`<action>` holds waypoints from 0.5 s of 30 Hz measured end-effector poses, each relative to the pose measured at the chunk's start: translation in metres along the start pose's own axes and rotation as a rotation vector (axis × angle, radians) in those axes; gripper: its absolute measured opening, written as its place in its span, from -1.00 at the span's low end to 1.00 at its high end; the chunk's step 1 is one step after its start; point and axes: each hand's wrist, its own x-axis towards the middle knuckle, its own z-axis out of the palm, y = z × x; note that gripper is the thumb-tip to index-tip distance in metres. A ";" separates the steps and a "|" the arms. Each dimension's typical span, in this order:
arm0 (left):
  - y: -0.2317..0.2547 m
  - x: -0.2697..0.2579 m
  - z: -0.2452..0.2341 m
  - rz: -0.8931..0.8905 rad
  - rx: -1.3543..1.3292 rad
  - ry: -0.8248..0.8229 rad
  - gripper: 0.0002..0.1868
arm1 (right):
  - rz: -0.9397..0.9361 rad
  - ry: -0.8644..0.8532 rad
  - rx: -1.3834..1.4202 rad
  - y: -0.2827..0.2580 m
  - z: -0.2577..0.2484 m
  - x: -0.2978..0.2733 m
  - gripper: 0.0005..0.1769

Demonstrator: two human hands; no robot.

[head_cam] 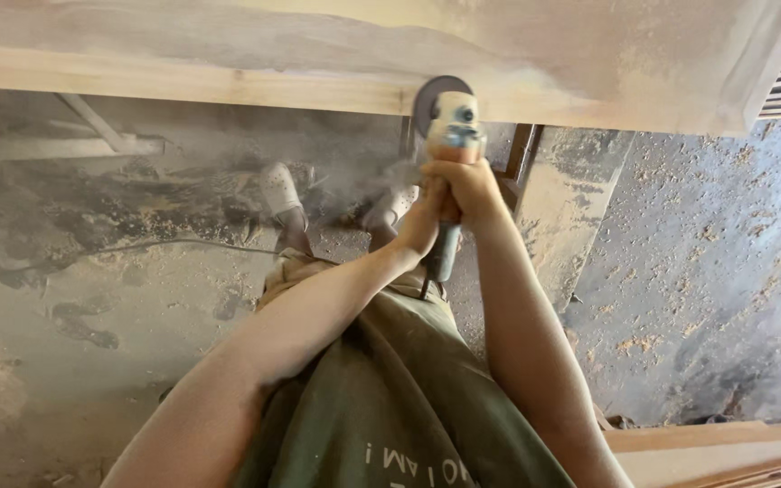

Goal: The person sands the surface of a large wooden panel using a hand-held power sander, moving the tool across the wood in circular and linear patterns.

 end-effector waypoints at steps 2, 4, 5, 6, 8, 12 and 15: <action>-0.007 0.011 0.016 -0.003 0.049 -0.048 -0.09 | -0.041 -0.017 0.100 -0.002 -0.022 -0.003 -0.69; -0.003 0.028 0.027 -0.002 0.100 -0.087 -0.04 | -0.024 0.034 0.140 -0.012 -0.034 0.000 -0.68; -0.002 0.033 0.032 -0.016 0.116 -0.093 -0.02 | -0.022 0.051 0.121 -0.016 -0.037 0.002 -0.70; 0.000 0.037 0.033 -0.030 0.131 -0.099 -0.01 | -0.020 0.068 0.102 -0.020 -0.039 0.004 -0.71; 0.004 0.038 0.028 -0.009 0.219 -0.038 -0.02 | -0.011 0.112 0.108 -0.023 -0.034 0.004 -0.72; 0.017 0.032 0.008 -0.043 0.309 0.046 -0.05 | -0.044 0.120 0.160 -0.025 -0.006 0.003 -0.74; 0.028 0.019 -0.009 -0.025 0.104 0.002 -0.07 | -0.054 0.058 0.103 -0.028 0.019 0.004 -0.81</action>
